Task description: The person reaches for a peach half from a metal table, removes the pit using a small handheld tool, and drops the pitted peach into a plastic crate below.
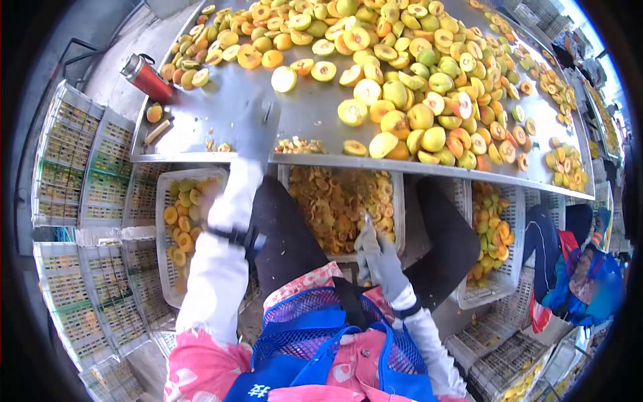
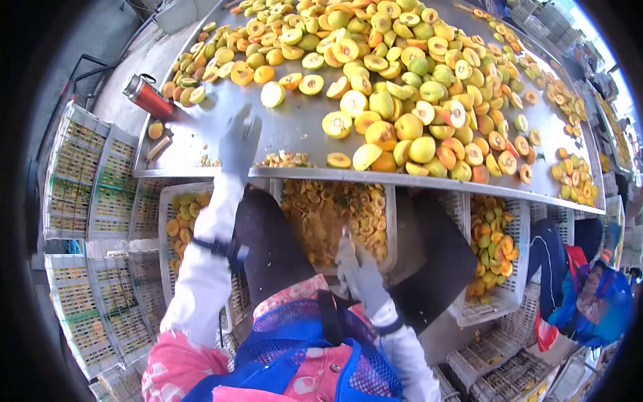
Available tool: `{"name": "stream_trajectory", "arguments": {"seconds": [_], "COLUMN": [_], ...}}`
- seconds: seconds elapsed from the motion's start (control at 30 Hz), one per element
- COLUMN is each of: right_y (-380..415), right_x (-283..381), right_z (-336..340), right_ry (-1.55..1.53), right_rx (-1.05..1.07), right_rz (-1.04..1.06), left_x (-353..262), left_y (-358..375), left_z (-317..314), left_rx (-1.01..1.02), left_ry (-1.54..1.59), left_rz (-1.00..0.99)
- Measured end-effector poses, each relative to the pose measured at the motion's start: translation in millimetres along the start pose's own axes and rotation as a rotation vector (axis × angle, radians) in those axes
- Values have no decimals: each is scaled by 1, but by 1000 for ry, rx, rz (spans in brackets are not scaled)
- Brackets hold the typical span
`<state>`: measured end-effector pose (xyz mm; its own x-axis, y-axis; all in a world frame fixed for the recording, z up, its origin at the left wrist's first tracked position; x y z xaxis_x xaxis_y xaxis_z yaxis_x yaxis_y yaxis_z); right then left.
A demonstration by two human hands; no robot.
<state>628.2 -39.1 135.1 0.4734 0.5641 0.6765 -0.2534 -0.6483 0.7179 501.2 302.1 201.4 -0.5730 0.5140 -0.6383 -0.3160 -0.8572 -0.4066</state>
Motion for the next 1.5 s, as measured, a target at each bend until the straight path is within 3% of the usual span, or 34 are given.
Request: {"name": "stream_trajectory", "arguments": {"seconds": [0.03,0.07,0.1,0.17,0.3,0.37,0.43,0.47,0.53,0.57,0.63,0.77,0.87,0.93,0.97,1.03,1.27,1.5], "right_y": [-3,-1,3,4,-4,-11,-4,3,28,32,28,45,61,70,72,74,83,77], "right_x": [-6,-8,-7,1,13,29,58,74,103,108,99,92,103,106,107,109,113,101], "right_z": [12,18,25,35,29,13,-7,-14,-24,-24,-19,-18,-18,-22,-23,-25,-28,-24], "right_ry": [44,35,84,130,78,76,65,89,57,118,280,227,443,584,587,597,737,708], "right_rx": [-27,-21,-70,-118,-174,-45,4,39,83,26,-179,-236,-368,-498,-493,-468,-492,-454], "right_rz": [45,49,75,96,-85,91,291,258,215,270,548,502,702,874,878,857,806,959], "left_x": [20,41,56,61,14,-2,-83,-99,-140,-148,-158,-176,-192,-202,-204,-198,-201,-199], "left_y": [-62,-81,-92,-103,-66,-27,25,46,77,96,114,133,141,140,141,143,148,148], "left_z": [-36,-58,-79,-104,-109,-116,-81,-69,-50,-47,-47,-37,-25,-4,-3,-6,10,9], "left_rx": [-54,-50,-130,190,283,359,376,391,514,506,335,246,246,9,3,-62,-156,-9], "left_ry": [-216,-137,-289,-81,-102,459,947,955,1102,1193,1267,1237,1279,912,910,1115,952,906], "left_rz": [140,163,107,136,72,391,529,536,255,419,313,217,261,-89,-90,113,21,-28]}}
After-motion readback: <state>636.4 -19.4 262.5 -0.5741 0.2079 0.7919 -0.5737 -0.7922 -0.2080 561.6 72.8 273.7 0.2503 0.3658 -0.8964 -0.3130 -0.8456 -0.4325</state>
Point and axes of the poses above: each hand's wrist, its own y-axis away from the middle knuckle, its own z-axis out of the back of the hand, x = y × z, the point moved 5 cm from there along -y, towards the middle knuckle, and after that the axes turned 6 degrees about -z, right-handed, at the moved point
